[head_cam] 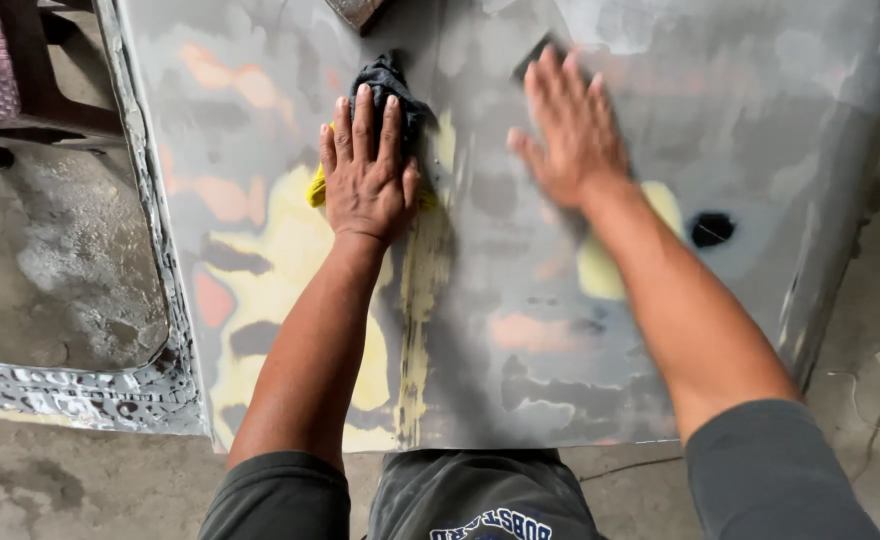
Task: The person sands a large, flat, gray surface using a sanding block in their right hand while holding a cloth in their left hand. They move the sanding block back and forth across the surface, focusing on different areas to smooth it out.
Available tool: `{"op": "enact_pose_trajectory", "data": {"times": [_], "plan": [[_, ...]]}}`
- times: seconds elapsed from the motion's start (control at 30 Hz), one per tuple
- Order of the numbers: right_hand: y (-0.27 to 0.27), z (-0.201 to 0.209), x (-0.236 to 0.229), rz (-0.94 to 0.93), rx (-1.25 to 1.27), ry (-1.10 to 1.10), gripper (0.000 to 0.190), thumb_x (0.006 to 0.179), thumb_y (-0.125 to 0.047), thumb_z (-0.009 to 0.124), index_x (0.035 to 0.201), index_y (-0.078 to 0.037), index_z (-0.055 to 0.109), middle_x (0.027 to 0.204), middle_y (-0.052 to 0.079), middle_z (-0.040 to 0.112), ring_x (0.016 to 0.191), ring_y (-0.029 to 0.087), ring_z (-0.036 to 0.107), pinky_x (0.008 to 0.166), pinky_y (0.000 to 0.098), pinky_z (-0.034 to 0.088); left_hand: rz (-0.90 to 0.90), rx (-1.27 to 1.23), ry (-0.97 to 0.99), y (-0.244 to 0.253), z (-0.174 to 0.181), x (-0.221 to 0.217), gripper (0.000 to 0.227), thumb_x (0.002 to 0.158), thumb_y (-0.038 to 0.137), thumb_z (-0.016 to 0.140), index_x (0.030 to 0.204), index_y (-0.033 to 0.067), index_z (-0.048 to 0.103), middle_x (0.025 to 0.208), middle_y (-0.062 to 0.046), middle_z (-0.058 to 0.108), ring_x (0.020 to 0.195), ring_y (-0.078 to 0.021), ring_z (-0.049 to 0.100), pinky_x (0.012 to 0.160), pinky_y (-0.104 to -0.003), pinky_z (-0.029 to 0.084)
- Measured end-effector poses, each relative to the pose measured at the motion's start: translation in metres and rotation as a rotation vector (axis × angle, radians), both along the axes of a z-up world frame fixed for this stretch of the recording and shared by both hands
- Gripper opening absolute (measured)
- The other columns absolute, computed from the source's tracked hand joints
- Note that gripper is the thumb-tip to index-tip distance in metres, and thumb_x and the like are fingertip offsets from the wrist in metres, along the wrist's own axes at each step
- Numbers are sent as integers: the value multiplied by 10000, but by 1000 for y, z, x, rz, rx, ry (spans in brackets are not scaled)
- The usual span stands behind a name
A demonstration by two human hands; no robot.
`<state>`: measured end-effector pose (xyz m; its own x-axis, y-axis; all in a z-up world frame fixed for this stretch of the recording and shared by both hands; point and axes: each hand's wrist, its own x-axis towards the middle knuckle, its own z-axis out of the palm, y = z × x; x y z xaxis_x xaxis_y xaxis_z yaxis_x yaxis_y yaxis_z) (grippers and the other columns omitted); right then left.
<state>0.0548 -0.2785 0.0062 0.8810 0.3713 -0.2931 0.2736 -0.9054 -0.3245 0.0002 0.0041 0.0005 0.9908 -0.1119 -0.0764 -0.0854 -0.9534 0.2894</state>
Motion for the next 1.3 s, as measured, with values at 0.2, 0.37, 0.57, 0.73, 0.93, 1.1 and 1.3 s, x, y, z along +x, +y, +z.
{"op": "enact_pose_trajectory", "data": {"times": [0.2, 0.37, 0.57, 0.73, 0.93, 1.1, 1.3], "plan": [[37, 12, -86, 99, -14, -71, 865, 1032, -632, 304, 1650, -47, 145, 1735, 165, 74, 1597, 374, 82, 1275, 554, 75, 13, 8, -19, 1, 0, 2, 797, 965, 376, 604, 1668, 196, 276, 1733, -143, 164, 1595, -393, 136, 1279, -572, 105], [15, -11, -231, 308, 40, 21, 891, 1003, -670, 287, 1644, -73, 123, 1726, 121, 32, 1584, 319, 37, 1255, 538, 56, -6, 5, -24, -1, -2, 1, 799, 957, 385, 592, 1667, 193, 279, 1722, -144, 172, 1582, -399, 145, 1274, -574, 111], [-34, -23, -83, 160, 36, -78, 881, 1000, -593, 416, 1651, -72, 129, 1730, 142, 71, 1594, 355, 59, 1264, 574, 43, -1, 21, -18, -1, -5, 1, 802, 946, 386, 587, 1662, 189, 283, 1718, -140, 183, 1579, -395, 152, 1271, -570, 108], [-8, 1, -25, -179, 54, -62, 813, 1090, -573, 376, 1692, -72, 158, 1774, 140, 79, 1645, 377, 72, 1325, 557, 47, -10, 28, -18, -2, -2, -1, 796, 957, 380, 586, 1668, 188, 284, 1723, -140, 181, 1584, -395, 150, 1278, -565, 105], [30, -14, -192, 228, 89, 10, 915, 1002, -646, 339, 1641, -41, 88, 1722, 149, -2, 1586, 346, -2, 1265, 540, 1, 6, 9, -29, 1, -3, 1, 800, 949, 386, 589, 1662, 187, 285, 1719, -146, 184, 1577, -402, 149, 1268, -569, 107], [-12, -36, -187, 513, 21, 11, 824, 999, -590, 400, 1649, -177, 107, 1726, 12, 21, 1587, 221, 25, 1270, 465, 33, -13, 0, -49, 0, -5, 1, 803, 945, 390, 584, 1664, 187, 289, 1715, -154, 182, 1574, -409, 154, 1266, -576, 112], [39, 19, -23, -2, 3, 31, 816, 1023, -600, 338, 1660, -132, 138, 1742, 63, 57, 1608, 288, 46, 1293, 492, 28, -3, 7, -29, -1, 0, 1, 787, 957, 398, 579, 1660, 188, 295, 1723, -144, 183, 1583, -403, 158, 1274, -574, 114]]}}
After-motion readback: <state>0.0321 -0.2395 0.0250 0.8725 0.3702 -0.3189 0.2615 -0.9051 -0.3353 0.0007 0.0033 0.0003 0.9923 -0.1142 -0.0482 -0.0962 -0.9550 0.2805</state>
